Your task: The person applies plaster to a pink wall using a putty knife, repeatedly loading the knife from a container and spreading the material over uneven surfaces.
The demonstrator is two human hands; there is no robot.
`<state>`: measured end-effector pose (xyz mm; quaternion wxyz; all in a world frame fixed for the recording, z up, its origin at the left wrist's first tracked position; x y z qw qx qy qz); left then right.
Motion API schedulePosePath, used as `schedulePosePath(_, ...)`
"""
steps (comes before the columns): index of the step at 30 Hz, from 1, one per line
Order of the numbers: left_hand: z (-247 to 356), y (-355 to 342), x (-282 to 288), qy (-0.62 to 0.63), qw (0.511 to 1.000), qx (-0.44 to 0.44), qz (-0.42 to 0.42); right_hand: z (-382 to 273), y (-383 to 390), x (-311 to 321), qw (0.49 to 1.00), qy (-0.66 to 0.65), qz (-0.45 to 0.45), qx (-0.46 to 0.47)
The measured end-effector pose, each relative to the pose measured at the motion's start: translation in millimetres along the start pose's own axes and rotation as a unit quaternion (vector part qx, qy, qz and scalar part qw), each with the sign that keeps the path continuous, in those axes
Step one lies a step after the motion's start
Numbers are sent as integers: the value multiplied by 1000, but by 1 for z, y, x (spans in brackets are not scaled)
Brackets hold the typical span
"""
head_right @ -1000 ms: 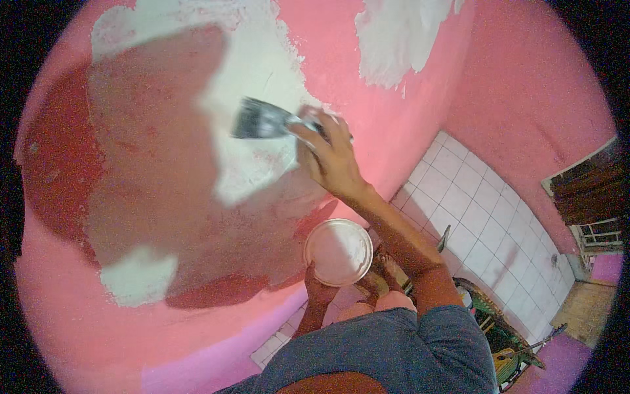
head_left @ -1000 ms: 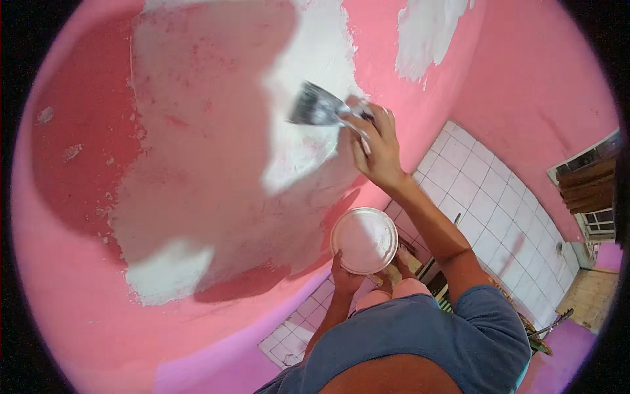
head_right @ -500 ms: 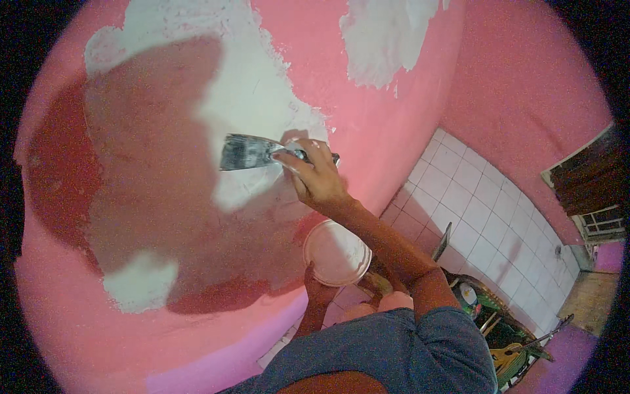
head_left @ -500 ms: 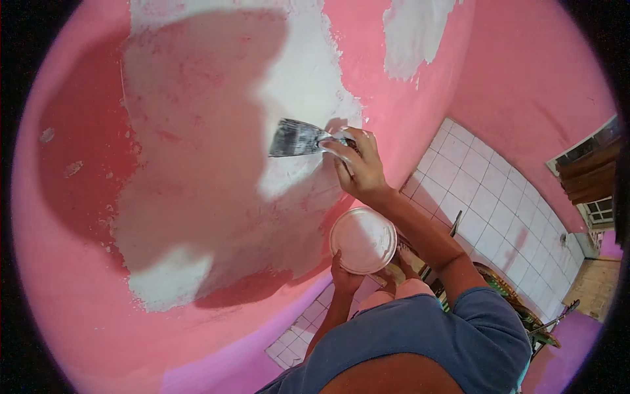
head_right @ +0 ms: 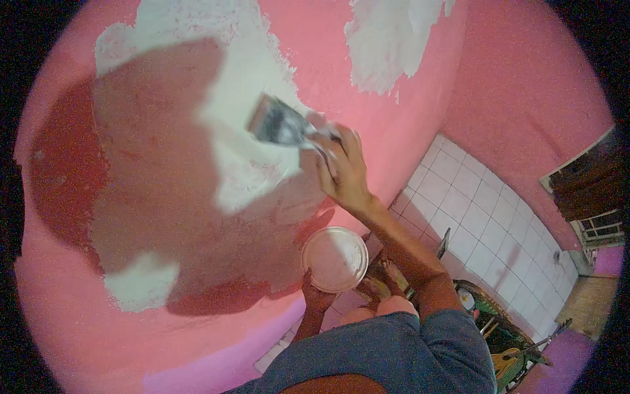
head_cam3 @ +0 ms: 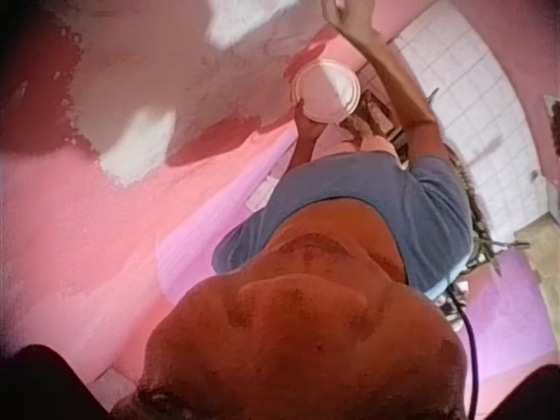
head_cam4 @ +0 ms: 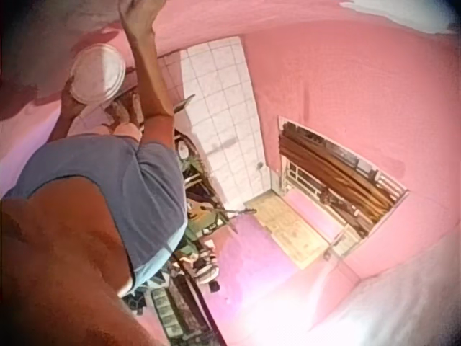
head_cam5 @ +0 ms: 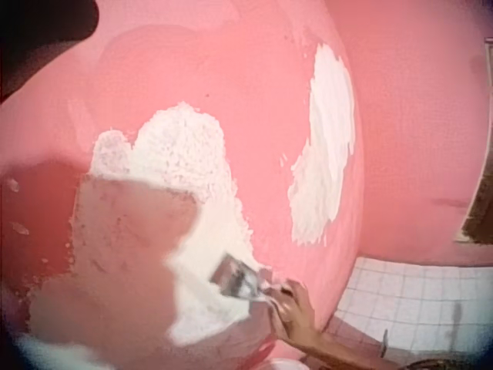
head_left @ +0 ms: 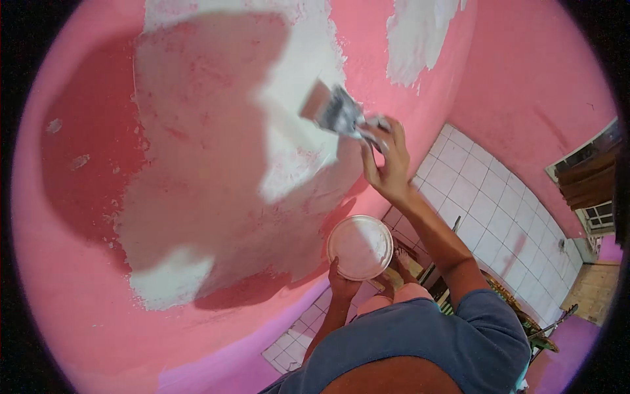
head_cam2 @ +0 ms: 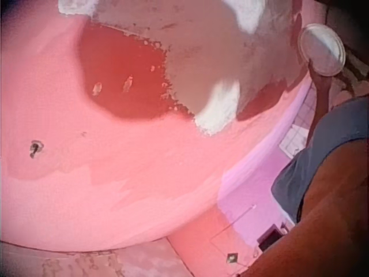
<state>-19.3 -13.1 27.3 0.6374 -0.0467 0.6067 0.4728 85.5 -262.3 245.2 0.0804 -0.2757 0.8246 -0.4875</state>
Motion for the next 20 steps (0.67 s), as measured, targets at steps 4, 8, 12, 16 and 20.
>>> schedulePosePath(4,-4,-6,2,46,999,26,-5,-6,-39,-10,998,-47,43,7)
schedulePosePath(8,-7,-3,9,27,1000,8,-2,32,2,-18,1000,-2,-2,-8)
schedulePosePath(12,-8,-1,11,22,999,7,22,74,74,-2,993,89,-50,-65)
schedulePosePath(16,-4,8,-3,-55,997,-26,47,65,64,10,991,20,-8,-135)
schedulePosePath(20,-4,-3,0,-33,999,-20,14,15,-27,-1,1000,-11,23,13)
Point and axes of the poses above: each hand's wrist, its own y-axis away from the middle knuckle, its own x-axis out of the back of the hand, z = x × y, the point moved 2 cm from there along -y, towards the middle knuckle, and after that the axes turned 1 degree about y, right-handed, at the moved point
